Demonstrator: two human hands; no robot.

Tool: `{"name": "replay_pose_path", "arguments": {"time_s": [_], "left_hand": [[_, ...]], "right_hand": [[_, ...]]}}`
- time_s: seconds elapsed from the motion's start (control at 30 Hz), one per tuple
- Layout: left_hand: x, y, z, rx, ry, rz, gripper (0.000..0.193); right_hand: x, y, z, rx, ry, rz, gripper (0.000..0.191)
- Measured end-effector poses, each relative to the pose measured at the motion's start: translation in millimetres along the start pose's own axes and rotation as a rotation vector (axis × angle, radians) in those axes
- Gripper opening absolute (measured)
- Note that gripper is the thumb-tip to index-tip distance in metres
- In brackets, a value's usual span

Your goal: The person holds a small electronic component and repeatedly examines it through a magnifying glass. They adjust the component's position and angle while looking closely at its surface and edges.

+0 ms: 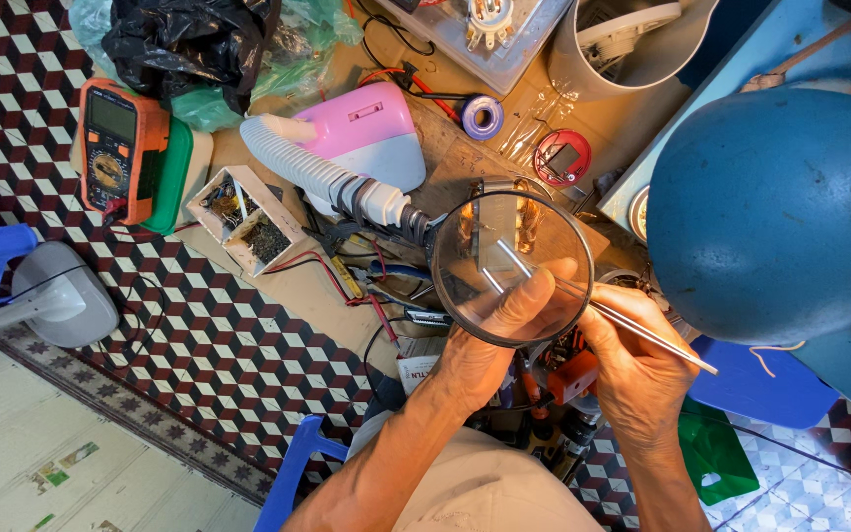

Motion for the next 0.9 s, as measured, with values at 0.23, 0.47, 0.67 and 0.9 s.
{"name": "replay_pose_path", "arguments": {"time_s": [0.23, 0.47, 0.67, 0.9], "left_hand": [[0.8, 0.6, 1.6, -0.002, -0.020, 0.005, 0.056], [0.0, -0.3, 1.7, -0.015, 0.006, -0.008, 0.056], [0.8, -0.2, 0.4, -0.007, 0.005, 0.001, 0.056], [2.7, 0.3, -2.2, 0.011, -0.005, 0.003, 0.056]], "right_hand": [[-0.7, -0.1, 0.1, -0.017, -0.018, 0.003, 0.022], [0.1, 0.0, 3.1, -0.004, -0.026, 0.005, 0.022], [0.2, -0.3, 2.8, 0.008, -0.003, -0.003, 0.022], [0.2, -0.5, 1.8, 0.015, 0.022, -0.005, 0.021]]}}
Point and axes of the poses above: each hand's wrist, its own y-axis away from the middle knuckle, its own x-axis out of the back of the hand, z = x × y, the point moved 8 cm from there along -y, towards the middle knuckle, and after that the axes turned 5 degrees about -y, right-handed, at the moved point
